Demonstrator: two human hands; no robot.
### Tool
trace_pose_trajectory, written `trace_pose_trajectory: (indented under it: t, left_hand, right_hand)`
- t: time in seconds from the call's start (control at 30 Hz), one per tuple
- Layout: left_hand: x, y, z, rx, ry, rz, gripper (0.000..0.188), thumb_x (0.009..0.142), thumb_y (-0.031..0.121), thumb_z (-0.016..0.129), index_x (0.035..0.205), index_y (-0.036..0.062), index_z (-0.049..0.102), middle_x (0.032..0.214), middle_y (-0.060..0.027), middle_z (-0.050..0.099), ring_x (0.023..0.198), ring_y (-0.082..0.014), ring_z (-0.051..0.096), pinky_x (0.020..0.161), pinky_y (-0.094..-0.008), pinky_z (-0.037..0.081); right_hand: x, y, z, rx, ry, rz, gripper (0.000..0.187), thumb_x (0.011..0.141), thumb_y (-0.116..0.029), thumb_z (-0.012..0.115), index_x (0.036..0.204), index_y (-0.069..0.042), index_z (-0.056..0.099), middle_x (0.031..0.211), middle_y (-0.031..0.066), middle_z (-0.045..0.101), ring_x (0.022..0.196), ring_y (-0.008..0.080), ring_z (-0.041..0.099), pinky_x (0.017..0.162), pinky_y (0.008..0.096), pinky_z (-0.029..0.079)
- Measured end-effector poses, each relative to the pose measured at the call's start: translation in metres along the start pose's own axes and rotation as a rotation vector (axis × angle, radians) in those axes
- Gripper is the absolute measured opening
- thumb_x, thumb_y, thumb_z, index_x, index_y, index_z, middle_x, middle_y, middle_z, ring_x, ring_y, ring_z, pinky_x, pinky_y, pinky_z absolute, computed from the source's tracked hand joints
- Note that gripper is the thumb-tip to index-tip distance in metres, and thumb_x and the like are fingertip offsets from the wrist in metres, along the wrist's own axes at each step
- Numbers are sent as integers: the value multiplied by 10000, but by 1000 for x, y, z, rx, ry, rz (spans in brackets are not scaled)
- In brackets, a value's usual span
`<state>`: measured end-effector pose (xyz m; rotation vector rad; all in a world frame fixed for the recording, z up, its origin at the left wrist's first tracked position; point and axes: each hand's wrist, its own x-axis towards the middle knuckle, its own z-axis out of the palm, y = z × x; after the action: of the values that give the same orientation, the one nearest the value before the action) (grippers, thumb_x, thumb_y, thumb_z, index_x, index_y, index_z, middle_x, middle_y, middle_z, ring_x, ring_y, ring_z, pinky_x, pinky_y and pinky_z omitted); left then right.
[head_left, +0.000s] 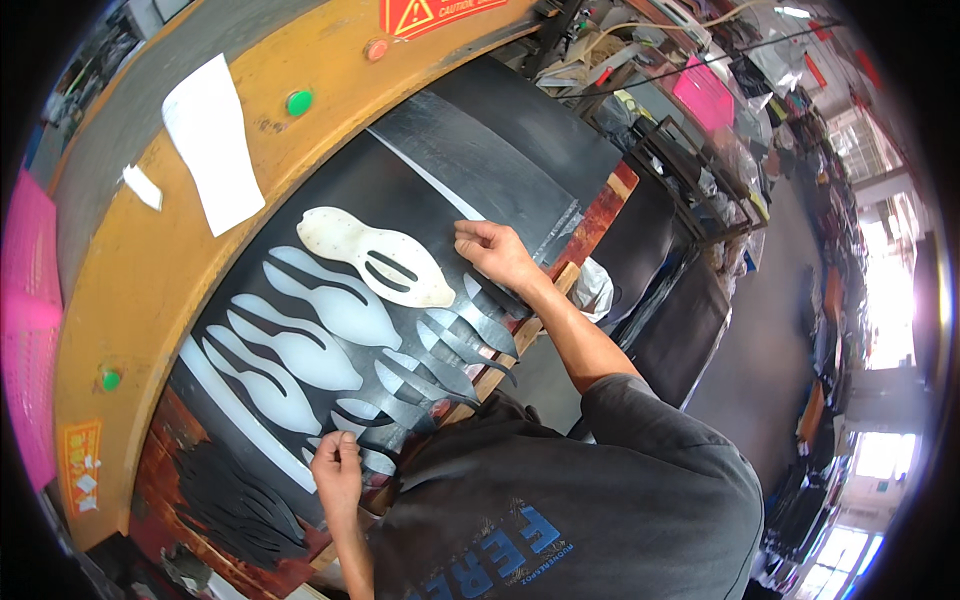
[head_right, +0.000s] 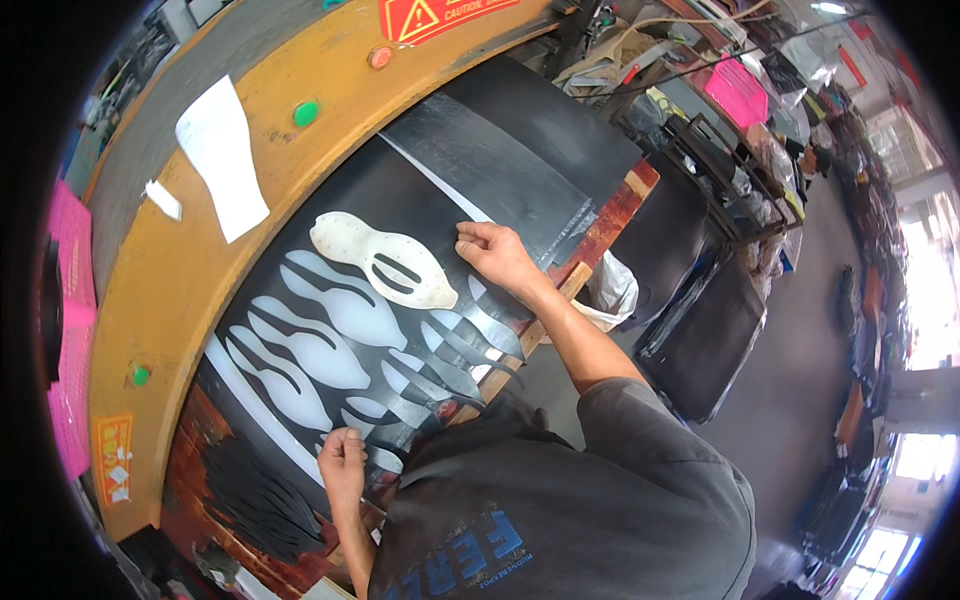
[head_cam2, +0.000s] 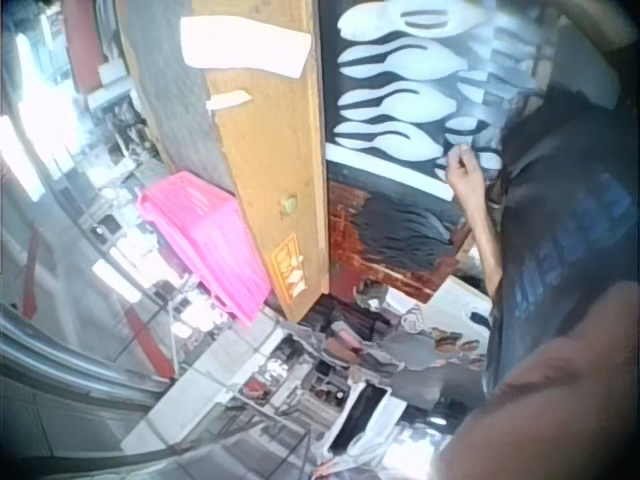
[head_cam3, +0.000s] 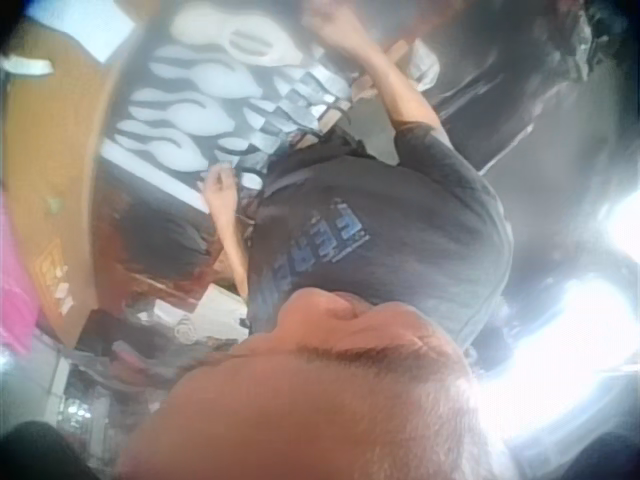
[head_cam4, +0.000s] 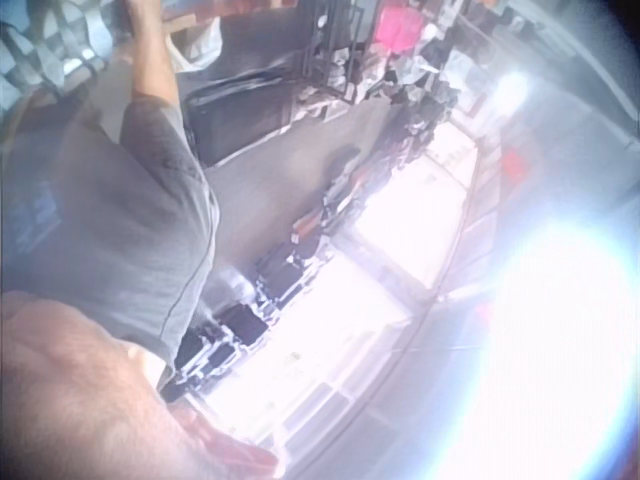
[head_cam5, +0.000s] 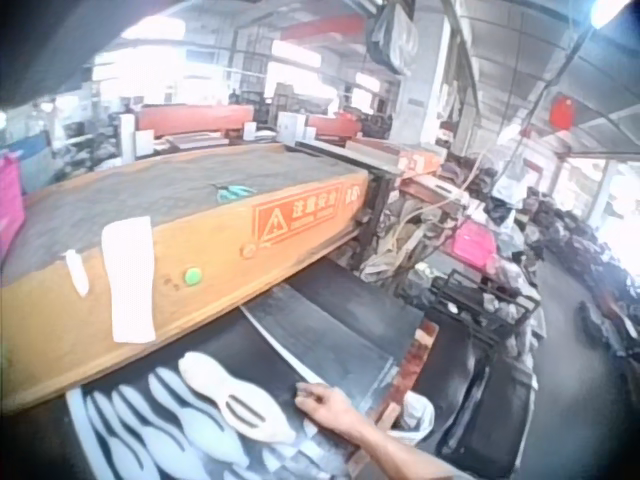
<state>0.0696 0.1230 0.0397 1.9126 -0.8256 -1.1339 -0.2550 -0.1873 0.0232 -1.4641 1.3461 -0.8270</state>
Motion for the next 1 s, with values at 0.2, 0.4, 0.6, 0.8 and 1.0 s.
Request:
trace_pose_trajectory:
  t: [0.2, 0.4, 0.6, 0.8, 1.0]
  left_hand:
    - [11, 11, 40, 145, -137, 163, 222, 1053, 196, 723, 1031, -25, 738, 813, -49, 706, 766, -110, 610, 717, -312, 528]
    - [-4, -15, 90, 193, -39, 286, 228, 1036, 206, 720, 1035, -21, 747, 820, -116, 734, 744, -169, 657, 725, -342, 547]
    - [-29, -61, 148, 338, 199, 490, 150, 988, 192, 742, 987, 42, 726, 909, -142, 667, 834, -335, 660, 783, -428, 532]
    - [-19, -89, 182, 781, 626, 735, 175, 937, 252, 698, 904, 91, 639, 870, -138, 608, 840, -395, 621, 748, -535, 500]
    - [-12, -94, 188, 724, 718, 707, 192, 950, 271, 691, 916, 91, 633, 883, -133, 630, 859, -386, 639, 772, -516, 511]
  right_hand:
    - [-10, 8, -17, 72, 24, 81, 400, 995, -196, 757, 1322, 33, 727, 1159, 139, 783, 1015, 158, 734, 898, 310, 583]
    - [-49, 34, -17, -23, 41, -275, 363, 985, -162, 753, 1298, 22, 734, 1160, 143, 747, 995, 183, 730, 869, 317, 582]
    - [-91, 32, -38, -45, -20, -388, 396, 977, -128, 727, 1337, 33, 697, 1133, 180, 734, 992, 264, 737, 873, 358, 587]
    - [-102, 35, -45, 64, -79, -504, 562, 972, -143, 720, 1484, 42, 582, 1137, 196, 751, 983, 300, 755, 891, 391, 597]
    - [-105, -5, -19, -83, 145, -887, 773, 939, -133, 711, 1591, 105, 371, 1149, 261, 712, 1042, 443, 695, 956, 492, 561]
